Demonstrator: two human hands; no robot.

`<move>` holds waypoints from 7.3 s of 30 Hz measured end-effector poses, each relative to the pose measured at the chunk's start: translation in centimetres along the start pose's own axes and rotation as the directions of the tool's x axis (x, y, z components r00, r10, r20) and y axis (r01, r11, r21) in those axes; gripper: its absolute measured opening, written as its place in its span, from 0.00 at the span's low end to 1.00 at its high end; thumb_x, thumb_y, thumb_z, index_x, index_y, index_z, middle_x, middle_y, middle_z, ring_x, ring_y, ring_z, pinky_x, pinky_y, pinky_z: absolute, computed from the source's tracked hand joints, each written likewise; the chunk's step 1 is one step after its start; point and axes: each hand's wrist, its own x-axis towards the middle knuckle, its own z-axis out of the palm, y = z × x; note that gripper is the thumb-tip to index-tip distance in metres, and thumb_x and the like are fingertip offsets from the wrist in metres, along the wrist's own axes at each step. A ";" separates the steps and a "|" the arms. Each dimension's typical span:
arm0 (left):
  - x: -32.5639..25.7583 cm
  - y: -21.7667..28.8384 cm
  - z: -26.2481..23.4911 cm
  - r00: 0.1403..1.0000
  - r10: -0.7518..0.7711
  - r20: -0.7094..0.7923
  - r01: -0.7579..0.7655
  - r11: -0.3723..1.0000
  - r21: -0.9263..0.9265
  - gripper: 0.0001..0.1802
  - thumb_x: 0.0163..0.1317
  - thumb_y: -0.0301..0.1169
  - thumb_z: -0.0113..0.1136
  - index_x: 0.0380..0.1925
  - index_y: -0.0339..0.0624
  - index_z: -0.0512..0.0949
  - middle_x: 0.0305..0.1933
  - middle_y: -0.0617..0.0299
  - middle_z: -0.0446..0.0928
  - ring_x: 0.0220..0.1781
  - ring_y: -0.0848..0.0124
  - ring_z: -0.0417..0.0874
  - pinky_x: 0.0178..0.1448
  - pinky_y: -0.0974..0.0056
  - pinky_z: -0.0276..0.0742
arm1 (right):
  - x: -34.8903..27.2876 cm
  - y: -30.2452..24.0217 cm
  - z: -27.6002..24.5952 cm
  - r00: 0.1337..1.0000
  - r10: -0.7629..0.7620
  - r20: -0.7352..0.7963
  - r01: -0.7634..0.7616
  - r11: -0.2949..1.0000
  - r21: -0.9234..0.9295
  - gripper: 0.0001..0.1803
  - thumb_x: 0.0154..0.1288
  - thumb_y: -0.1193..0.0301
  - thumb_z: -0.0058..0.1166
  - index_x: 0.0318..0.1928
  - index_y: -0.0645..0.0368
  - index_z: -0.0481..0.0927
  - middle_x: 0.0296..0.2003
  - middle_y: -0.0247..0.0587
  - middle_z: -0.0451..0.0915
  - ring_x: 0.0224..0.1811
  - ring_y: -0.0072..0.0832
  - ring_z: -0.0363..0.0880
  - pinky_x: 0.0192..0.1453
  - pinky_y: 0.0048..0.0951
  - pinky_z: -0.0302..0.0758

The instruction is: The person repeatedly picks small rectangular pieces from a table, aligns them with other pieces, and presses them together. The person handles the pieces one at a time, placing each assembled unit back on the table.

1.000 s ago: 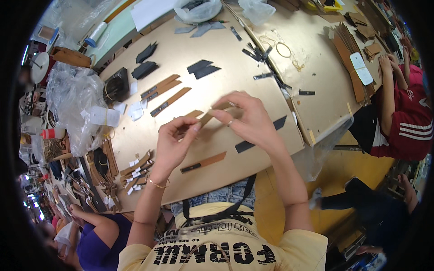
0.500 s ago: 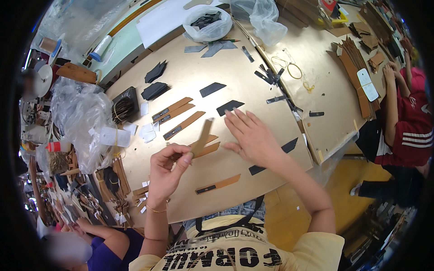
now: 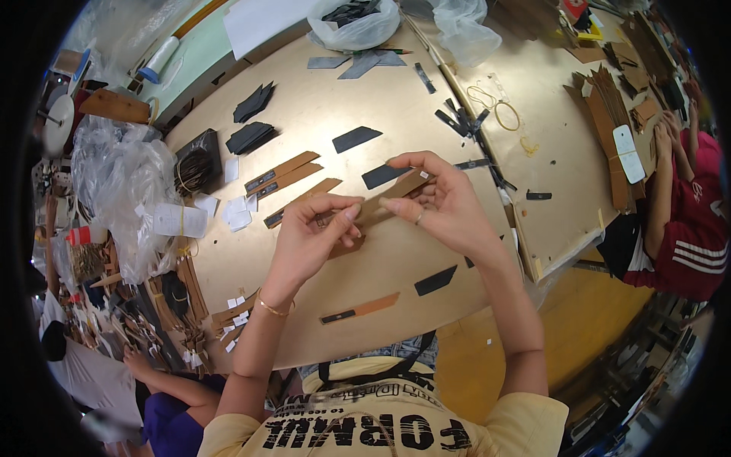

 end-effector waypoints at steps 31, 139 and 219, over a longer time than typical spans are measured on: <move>3.4 -0.8 0.7 0.951 0.206 -0.232 -0.090 0.899 0.429 0.05 0.62 0.21 0.65 0.35 0.28 0.82 0.33 0.58 0.83 0.29 0.78 0.84 0.31 0.75 0.81 | 3.9 1.4 1.6 0.976 -0.140 -0.164 0.047 0.880 -0.472 0.21 0.61 0.82 0.62 0.49 0.60 0.64 0.28 0.43 0.82 0.25 0.31 0.84 0.30 0.27 0.78; 2.5 -0.4 2.8 0.916 0.397 0.054 -0.241 0.437 0.867 0.21 0.50 0.13 0.58 0.48 0.28 0.78 0.45 0.43 0.73 0.40 0.49 0.81 0.41 0.55 0.80 | 1.9 3.8 1.9 0.833 -0.534 -0.142 0.138 0.451 -0.882 0.15 0.52 0.77 0.62 0.42 0.52 0.87 0.33 0.31 0.78 0.37 0.29 0.78 0.51 0.36 0.67; 4.1 1.3 -3.0 0.903 0.411 0.126 -0.411 0.738 0.535 0.09 0.53 0.29 0.64 0.27 0.31 0.84 0.27 0.51 0.84 0.30 0.65 0.86 0.39 0.63 0.81 | 4.1 5.1 1.5 0.952 -0.202 -0.230 0.168 0.972 -0.162 0.11 0.65 0.83 0.52 0.48 0.67 0.74 0.37 0.40 0.79 0.37 0.19 0.79 0.43 0.19 0.77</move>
